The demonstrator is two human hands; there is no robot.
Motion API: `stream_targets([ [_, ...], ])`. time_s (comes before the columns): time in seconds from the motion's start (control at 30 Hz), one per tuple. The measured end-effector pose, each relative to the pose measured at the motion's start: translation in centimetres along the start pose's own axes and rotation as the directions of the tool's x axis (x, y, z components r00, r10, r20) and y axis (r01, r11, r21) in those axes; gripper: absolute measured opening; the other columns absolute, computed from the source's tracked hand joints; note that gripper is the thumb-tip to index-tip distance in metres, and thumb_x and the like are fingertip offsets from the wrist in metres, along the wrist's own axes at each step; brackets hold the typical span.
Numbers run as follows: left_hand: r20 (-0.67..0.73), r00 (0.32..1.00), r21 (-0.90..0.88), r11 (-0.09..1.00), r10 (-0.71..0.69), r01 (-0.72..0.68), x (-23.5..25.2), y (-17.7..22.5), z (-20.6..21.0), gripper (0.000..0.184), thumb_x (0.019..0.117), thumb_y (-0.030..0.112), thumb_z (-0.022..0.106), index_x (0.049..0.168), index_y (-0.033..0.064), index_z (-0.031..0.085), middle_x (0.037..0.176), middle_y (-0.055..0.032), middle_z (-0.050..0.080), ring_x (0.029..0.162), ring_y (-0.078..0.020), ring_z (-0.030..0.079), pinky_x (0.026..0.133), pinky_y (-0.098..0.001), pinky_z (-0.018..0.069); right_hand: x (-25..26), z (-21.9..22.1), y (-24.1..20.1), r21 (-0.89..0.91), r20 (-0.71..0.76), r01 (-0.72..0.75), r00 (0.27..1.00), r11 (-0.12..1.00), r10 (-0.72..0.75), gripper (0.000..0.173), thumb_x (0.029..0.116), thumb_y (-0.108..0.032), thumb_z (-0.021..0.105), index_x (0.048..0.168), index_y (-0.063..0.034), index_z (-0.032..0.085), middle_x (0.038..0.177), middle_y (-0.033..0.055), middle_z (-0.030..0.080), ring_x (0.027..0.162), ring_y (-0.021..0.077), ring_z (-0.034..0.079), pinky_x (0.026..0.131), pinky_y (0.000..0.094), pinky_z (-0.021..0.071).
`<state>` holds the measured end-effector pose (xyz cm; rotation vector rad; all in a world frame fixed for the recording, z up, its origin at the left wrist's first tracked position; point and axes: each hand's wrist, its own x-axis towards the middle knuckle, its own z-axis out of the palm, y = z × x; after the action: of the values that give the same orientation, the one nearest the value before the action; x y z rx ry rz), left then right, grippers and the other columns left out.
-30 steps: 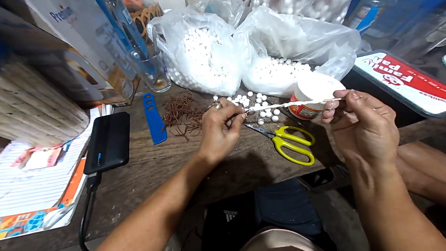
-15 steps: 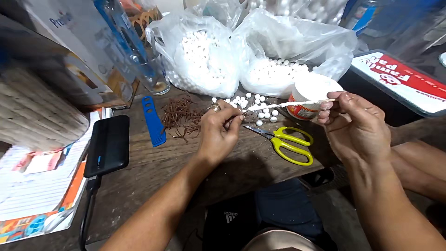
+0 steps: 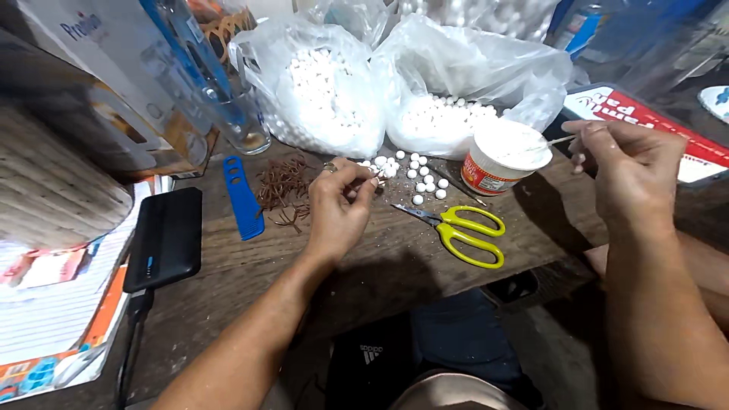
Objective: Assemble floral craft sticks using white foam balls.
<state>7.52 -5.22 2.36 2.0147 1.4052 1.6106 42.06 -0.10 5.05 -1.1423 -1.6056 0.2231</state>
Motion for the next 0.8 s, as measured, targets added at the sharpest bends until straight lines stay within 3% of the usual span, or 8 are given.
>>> stream_targets([
  [0.07, -0.003, 1.000, -0.009, 1.000, -0.022, 0.022, 0.0, -0.2, -0.2, 0.007, 0.0942, 0.003, 0.066, 0.094, -0.0010, 0.072, 0.094, -0.0071, 0.064, 0.078, -0.0006, 0.058, 0.069, -0.0119, 0.0479, -0.3, -0.3, -0.6, -0.234, -0.073, 0.105, 0.989, 0.966, -0.125, 0.041, 0.1053, -0.029, 0.057, 0.136, -0.0022, 0.062, 0.107, 0.0160, 0.063, 0.079, 0.0132, 0.053, 0.070, 0.0287, 0.0450],
  [0.13, -0.006, 1.000, -0.013, 0.999, -0.030, 0.030, 0.1, -0.5, -0.1, 0.007, 0.0940, 0.003, 0.066, 0.094, -0.0006, 0.072, 0.093, -0.0064, 0.063, 0.077, -0.0009, 0.057, 0.069, -0.0121, 0.0466, -1.0, 0.4, -2.9, -0.293, -0.110, 0.237, 0.954, 0.926, -0.279, 0.049, 0.1053, -0.028, 0.058, 0.144, 0.0013, 0.054, 0.119, 0.0225, 0.059, 0.091, 0.0148, 0.056, 0.079, 0.0258, 0.0468],
  [0.17, -0.009, 1.000, -0.015, 1.000, -0.027, 0.027, 0.1, -0.6, 0.0, 0.007, 0.0936, 0.003, 0.066, 0.094, -0.0007, 0.072, 0.092, -0.0063, 0.063, 0.077, -0.0010, 0.056, 0.068, -0.0124, 0.0457, -1.6, 1.5, -4.8, -0.272, -0.077, 0.331, 0.929, 0.904, -0.363, 0.043, 0.1055, -0.023, 0.058, 0.138, 0.0055, 0.057, 0.116, 0.0224, 0.062, 0.091, 0.0123, 0.060, 0.081, 0.0232, 0.0498],
  [0.23, -0.018, 1.000, -0.018, 1.000, -0.015, 0.015, 0.2, -0.6, 0.0, 0.007, 0.0931, 0.003, 0.066, 0.093, -0.0007, 0.072, 0.093, -0.0059, 0.062, 0.076, 0.0001, 0.055, 0.067, -0.0115, 0.0450, -2.1, 4.7, -7.8, -0.161, 0.109, 0.504, 0.863, 0.848, -0.492, 0.026, 0.1017, -0.011, 0.059, 0.112, 0.0107, 0.069, 0.098, 0.0235, 0.069, 0.088, 0.0208, 0.066, 0.080, 0.0318, 0.0543],
  [0.33, -0.025, 1.000, -0.009, 1.000, -0.016, 0.015, 0.1, -0.6, -0.3, 0.005, 0.0934, 0.002, 0.066, 0.093, -0.0003, 0.071, 0.094, -0.0059, 0.062, 0.073, -0.0006, 0.055, 0.064, -0.0120, 0.0459, -0.7, 10.0, -8.2, -0.136, 0.496, 0.504, 0.780, 0.853, -0.382, 0.017, 0.0972, -0.009, 0.063, 0.094, 0.0011, 0.076, 0.083, 0.0169, 0.069, 0.079, 0.0339, 0.068, 0.071, 0.0490, 0.0541],
  [0.43, -0.042, 0.999, -0.006, 1.000, -0.019, 0.019, 0.1, -0.6, -0.7, 0.005, 0.0932, 0.002, 0.066, 0.093, -0.0005, 0.071, 0.095, -0.0065, 0.063, 0.074, -0.0011, 0.056, 0.064, -0.0126, 0.0473, 1.6, 13.3, -7.8, -0.308, 0.682, 0.415, 0.724, 0.856, -0.106, 0.019, 0.0989, -0.010, 0.062, 0.094, 0.0044, 0.073, 0.086, 0.0237, 0.070, 0.087, 0.0446, 0.069, 0.073, 0.0610, 0.0512],
  [0.57, -0.064, 0.998, -0.016, 1.000, -0.024, 0.023, 0.2, -0.8, -0.6, 0.005, 0.0931, 0.001, 0.066, 0.092, -0.0016, 0.071, 0.092, -0.0058, 0.061, 0.074, 0.0004, 0.054, 0.065, -0.0106, 0.0444, 2.2, 14.5, -7.7, -0.388, 0.728, 0.413, 0.686, 0.824, -0.001, 0.016, 0.0969, -0.009, 0.063, 0.093, 0.0042, 0.072, 0.089, 0.0251, 0.069, 0.090, 0.0462, 0.068, 0.071, 0.0617, 0.0490],
  [0.8, -0.060, 0.998, 0.008, 1.000, -0.003, 0.003, 0.2, -0.9, -0.4, 0.005, 0.0930, 0.002, 0.066, 0.092, -0.0002, 0.071, 0.090, -0.0058, 0.062, 0.075, -0.0017, 0.054, 0.065, -0.0125, 0.0433, 1.9, 14.7, -7.5, -0.324, 0.723, 0.416, 0.688, 0.849, -0.061, 0.011, 0.0930, -0.003, 0.064, 0.097, 0.0037, 0.072, 0.089, 0.0244, 0.069, 0.089, 0.0460, 0.068, 0.073, 0.0624, 0.0493],
])
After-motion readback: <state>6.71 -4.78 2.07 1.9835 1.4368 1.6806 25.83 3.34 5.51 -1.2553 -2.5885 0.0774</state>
